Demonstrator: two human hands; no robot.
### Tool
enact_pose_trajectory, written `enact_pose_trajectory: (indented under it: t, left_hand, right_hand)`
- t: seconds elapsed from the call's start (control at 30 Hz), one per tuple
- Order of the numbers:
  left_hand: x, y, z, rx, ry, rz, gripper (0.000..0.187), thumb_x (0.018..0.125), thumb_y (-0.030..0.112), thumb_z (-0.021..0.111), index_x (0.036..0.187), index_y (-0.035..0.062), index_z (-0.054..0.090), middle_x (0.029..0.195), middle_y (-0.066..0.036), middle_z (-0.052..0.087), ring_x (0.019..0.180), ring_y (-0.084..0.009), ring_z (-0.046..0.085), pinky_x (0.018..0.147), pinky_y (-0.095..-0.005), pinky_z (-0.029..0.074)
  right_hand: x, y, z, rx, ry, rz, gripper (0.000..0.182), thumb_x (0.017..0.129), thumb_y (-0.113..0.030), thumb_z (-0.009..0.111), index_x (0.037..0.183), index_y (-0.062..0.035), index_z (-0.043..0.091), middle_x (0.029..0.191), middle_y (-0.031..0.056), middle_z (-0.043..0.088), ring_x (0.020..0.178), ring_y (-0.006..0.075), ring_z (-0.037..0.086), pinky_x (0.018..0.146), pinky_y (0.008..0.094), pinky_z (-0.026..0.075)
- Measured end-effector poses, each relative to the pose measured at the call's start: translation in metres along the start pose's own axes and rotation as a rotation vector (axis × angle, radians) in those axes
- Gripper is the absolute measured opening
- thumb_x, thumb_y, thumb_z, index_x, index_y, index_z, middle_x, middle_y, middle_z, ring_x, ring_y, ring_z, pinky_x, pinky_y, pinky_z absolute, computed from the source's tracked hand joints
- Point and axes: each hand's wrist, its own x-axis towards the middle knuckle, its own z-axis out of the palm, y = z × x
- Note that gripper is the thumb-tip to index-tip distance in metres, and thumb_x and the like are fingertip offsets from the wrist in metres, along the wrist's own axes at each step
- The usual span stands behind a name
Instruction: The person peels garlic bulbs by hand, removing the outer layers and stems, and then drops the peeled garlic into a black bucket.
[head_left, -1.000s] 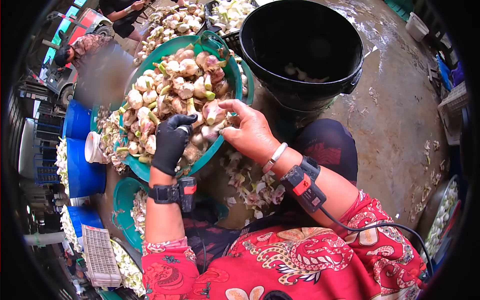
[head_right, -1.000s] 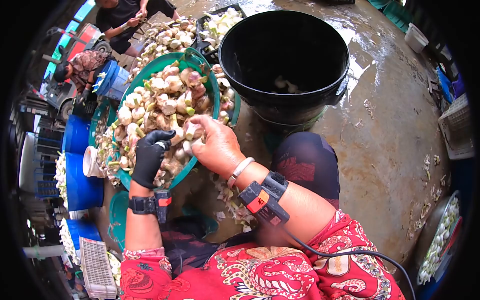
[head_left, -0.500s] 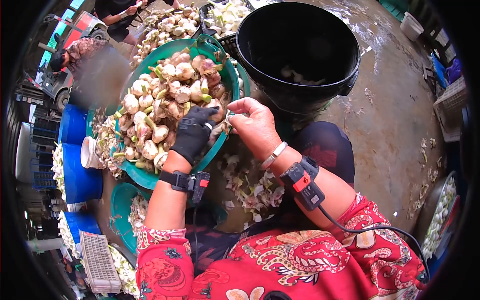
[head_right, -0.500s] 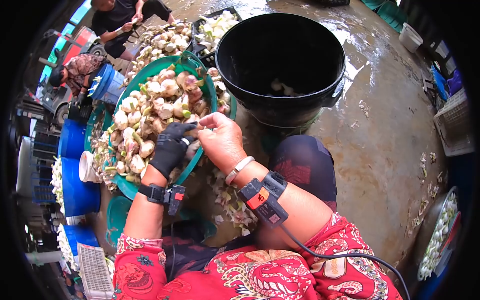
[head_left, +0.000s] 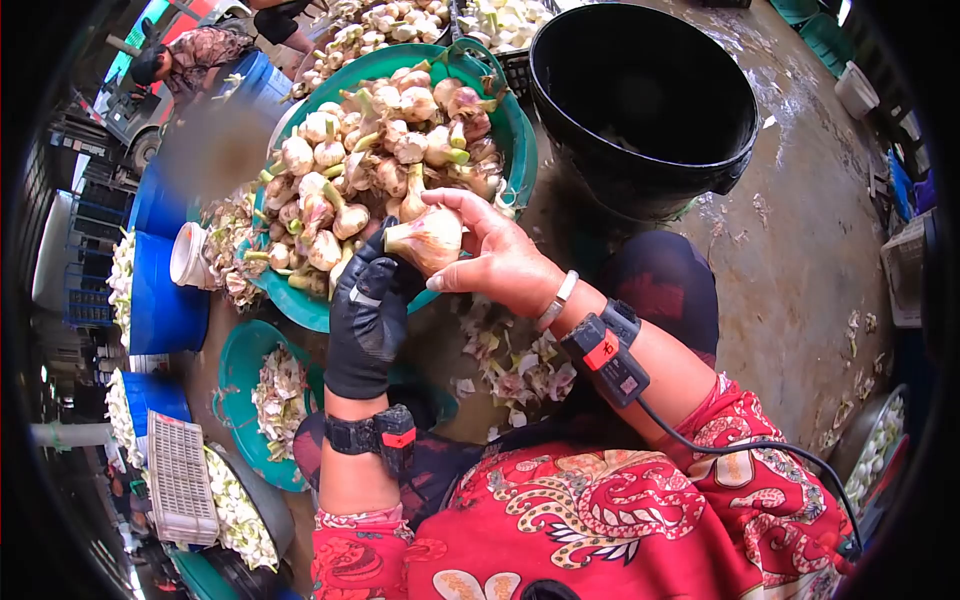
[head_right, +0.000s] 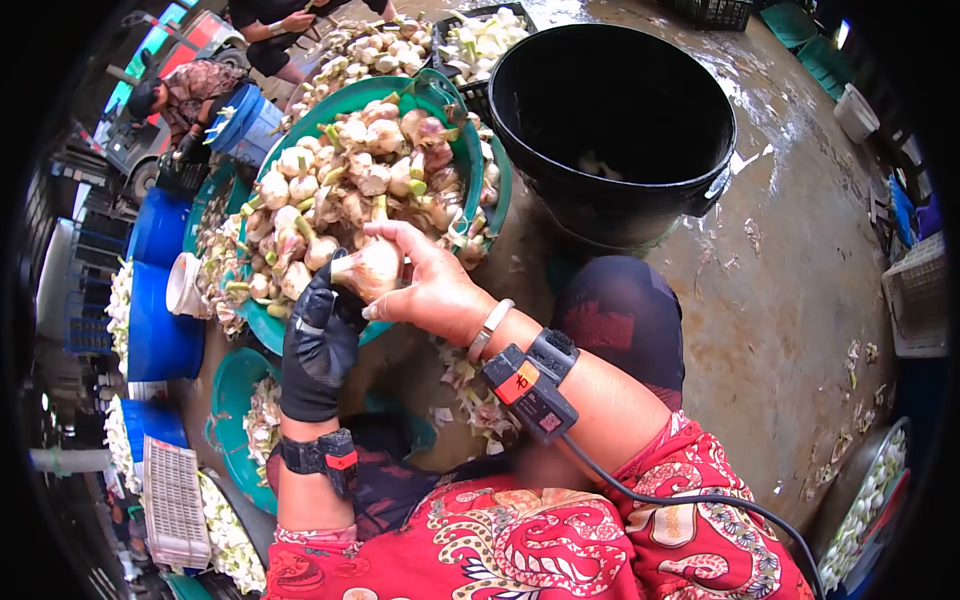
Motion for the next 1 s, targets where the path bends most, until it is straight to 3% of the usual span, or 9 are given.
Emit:
enact_pose_trajectory:
  t: [0.1, 0.13, 0.23, 0.27, 0.37, 0.57, 0.77, 0.87, 1.0]
  left_hand:
    - [0.0, 0.003, 0.001, 0.626, -0.054, 0.189, 0.034, 0.096, 0.01, 0.05, 0.127, -0.0028, 0.048, 0.114, -0.009, 0.06, 0.1, -0.0176, 0.06, 0.089, -0.0312, 0.049]
    - [0.005, -0.006, -0.008, 0.195, -0.025, 0.026, 0.032, 0.096, 0.01, 0.05, 0.125, -0.003, 0.049, 0.113, -0.01, 0.061, 0.101, -0.0164, 0.06, 0.088, -0.0305, 0.049]
    - [0.003, -0.012, -0.021, 0.039, -0.037, -0.065, 0.032, 0.096, 0.012, 0.049, 0.125, -0.0027, 0.049, 0.112, -0.01, 0.061, 0.102, -0.0163, 0.059, 0.088, -0.0312, 0.05]
    - [-0.001, -0.01, -0.018, 0.41, -0.065, 0.084, 0.031, 0.096, 0.012, 0.048, 0.124, -0.0028, 0.05, 0.113, -0.01, 0.061, 0.101, -0.0169, 0.06, 0.087, -0.0313, 0.051]
    - [-0.006, -0.004, -0.012, 0.089, -0.005, -0.018, 0.031, 0.097, 0.009, 0.045, 0.126, -0.0032, 0.049, 0.112, -0.01, 0.061, 0.101, -0.0187, 0.06, 0.083, -0.029, 0.052]
    - [-0.005, -0.006, -0.025, 0.404, 0.102, 0.031, 0.024, 0.092, 0.009, 0.055, 0.112, -0.0022, 0.058, 0.097, -0.006, 0.065, 0.084, -0.0142, 0.062, 0.073, -0.0266, 0.052]
    - [-0.011, 0.002, -0.02, 0.562, 0.182, 0.019, 0.011, 0.083, 0.003, 0.062, 0.093, -0.0008, 0.066, 0.082, -0.002, 0.065, 0.071, -0.0095, 0.058, 0.065, -0.0226, 0.047]
    - [-0.013, 0.007, -0.022, 0.64, 0.174, 0.013, 0.011, 0.083, 0.003, 0.062, 0.092, -0.0011, 0.065, 0.082, -0.003, 0.065, 0.071, -0.0105, 0.059, 0.065, -0.0236, 0.048]
    - [-0.016, 0.007, -0.018, 0.43, 0.18, -0.047, 0.013, 0.084, 0.002, 0.058, 0.095, -0.0035, 0.063, 0.086, -0.006, 0.065, 0.074, -0.0132, 0.062, 0.069, -0.0259, 0.052]
  right_hand:
    - [-0.002, 0.004, 0.007, -0.029, 0.005, -0.08, 0.075, 0.07, 0.009, 0.071, 0.135, -0.0082, 0.038, 0.119, 0.0057, 0.054, 0.106, 0.016, 0.055, 0.086, 0.0298, 0.05]
    - [-0.002, 0.006, 0.009, 0.055, 0.015, -0.056, 0.074, 0.071, 0.008, 0.071, 0.135, -0.0075, 0.038, 0.118, 0.0062, 0.054, 0.104, 0.0163, 0.056, 0.085, 0.0302, 0.05]
    - [-0.002, 0.008, 0.007, 0.146, 0.061, -0.018, 0.071, 0.074, 0.002, 0.071, 0.135, -0.0048, 0.037, 0.115, 0.0084, 0.056, 0.099, 0.0174, 0.058, 0.082, 0.0311, 0.051]
    - [-0.003, 0.011, 0.005, 0.299, 0.045, 0.059, 0.07, 0.074, 0.0, 0.071, 0.135, -0.0039, 0.037, 0.114, 0.0087, 0.057, 0.098, 0.018, 0.058, 0.082, 0.0313, 0.051]
    - [-0.001, 0.019, 0.003, 0.38, 0.028, 0.138, 0.068, 0.075, -0.004, 0.071, 0.134, -0.0018, 0.037, 0.115, 0.0097, 0.057, 0.098, 0.0192, 0.059, 0.083, 0.0316, 0.05]
    - [-0.001, 0.016, 0.015, 0.245, 0.038, 0.046, 0.064, 0.077, -0.005, 0.069, 0.133, -0.0006, 0.039, 0.115, 0.0097, 0.057, 0.092, 0.0161, 0.059, 0.079, 0.029, 0.049]
    - [0.008, 0.03, 0.012, 0.538, -0.156, 0.326, 0.036, 0.089, -0.041, 0.044, 0.094, -0.0075, 0.057, 0.071, 0.0051, 0.06, 0.055, 0.0183, 0.054, 0.043, 0.0254, 0.037]
    - [0.006, 0.018, 0.007, 0.679, -0.127, 0.634, 0.033, 0.088, -0.04, 0.047, 0.101, -0.0107, 0.056, 0.081, 0.0075, 0.063, 0.062, 0.0203, 0.059, 0.048, 0.0263, 0.044]
    - [0.004, 0.021, 0.005, 0.479, -0.074, 0.345, 0.046, 0.084, -0.041, 0.061, 0.117, -0.0119, 0.048, 0.098, 0.0093, 0.063, 0.078, 0.0222, 0.064, 0.06, 0.0286, 0.05]
